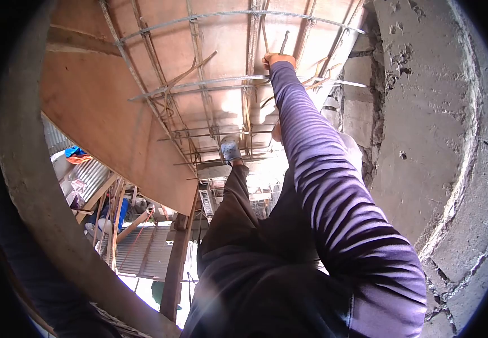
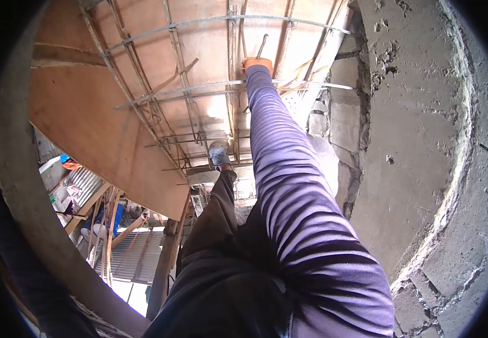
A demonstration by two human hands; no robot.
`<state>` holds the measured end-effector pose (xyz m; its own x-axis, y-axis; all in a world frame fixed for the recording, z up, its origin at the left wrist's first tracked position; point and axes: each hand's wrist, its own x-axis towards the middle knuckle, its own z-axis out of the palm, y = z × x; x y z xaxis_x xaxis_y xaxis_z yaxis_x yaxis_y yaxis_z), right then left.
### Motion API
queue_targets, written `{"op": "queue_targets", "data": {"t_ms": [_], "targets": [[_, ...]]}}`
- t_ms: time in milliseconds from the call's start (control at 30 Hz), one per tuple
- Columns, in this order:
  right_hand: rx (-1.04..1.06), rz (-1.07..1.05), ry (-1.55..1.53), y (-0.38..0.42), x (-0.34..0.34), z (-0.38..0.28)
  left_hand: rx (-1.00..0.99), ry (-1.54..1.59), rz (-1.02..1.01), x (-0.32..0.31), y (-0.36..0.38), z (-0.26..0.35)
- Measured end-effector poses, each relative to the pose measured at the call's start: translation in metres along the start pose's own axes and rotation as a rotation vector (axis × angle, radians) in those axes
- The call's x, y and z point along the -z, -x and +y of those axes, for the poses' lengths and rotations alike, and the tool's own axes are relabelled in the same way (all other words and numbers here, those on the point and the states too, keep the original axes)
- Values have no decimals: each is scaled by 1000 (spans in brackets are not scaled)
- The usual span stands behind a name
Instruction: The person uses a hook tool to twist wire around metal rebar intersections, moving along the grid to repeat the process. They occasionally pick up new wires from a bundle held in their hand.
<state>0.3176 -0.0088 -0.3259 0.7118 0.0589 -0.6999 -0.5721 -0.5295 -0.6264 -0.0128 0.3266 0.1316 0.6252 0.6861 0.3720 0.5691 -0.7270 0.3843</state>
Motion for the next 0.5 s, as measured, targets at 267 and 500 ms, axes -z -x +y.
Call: {"op": "queue_targets", "data": {"t_ms": [267, 500], "targets": [[25, -24, -21, 18, -2, 2, -46, -28, 10, -2, 2, 2], [53, -71, -70, 12, -2, 12, 12, -23, 38, -6, 4, 13]]}}
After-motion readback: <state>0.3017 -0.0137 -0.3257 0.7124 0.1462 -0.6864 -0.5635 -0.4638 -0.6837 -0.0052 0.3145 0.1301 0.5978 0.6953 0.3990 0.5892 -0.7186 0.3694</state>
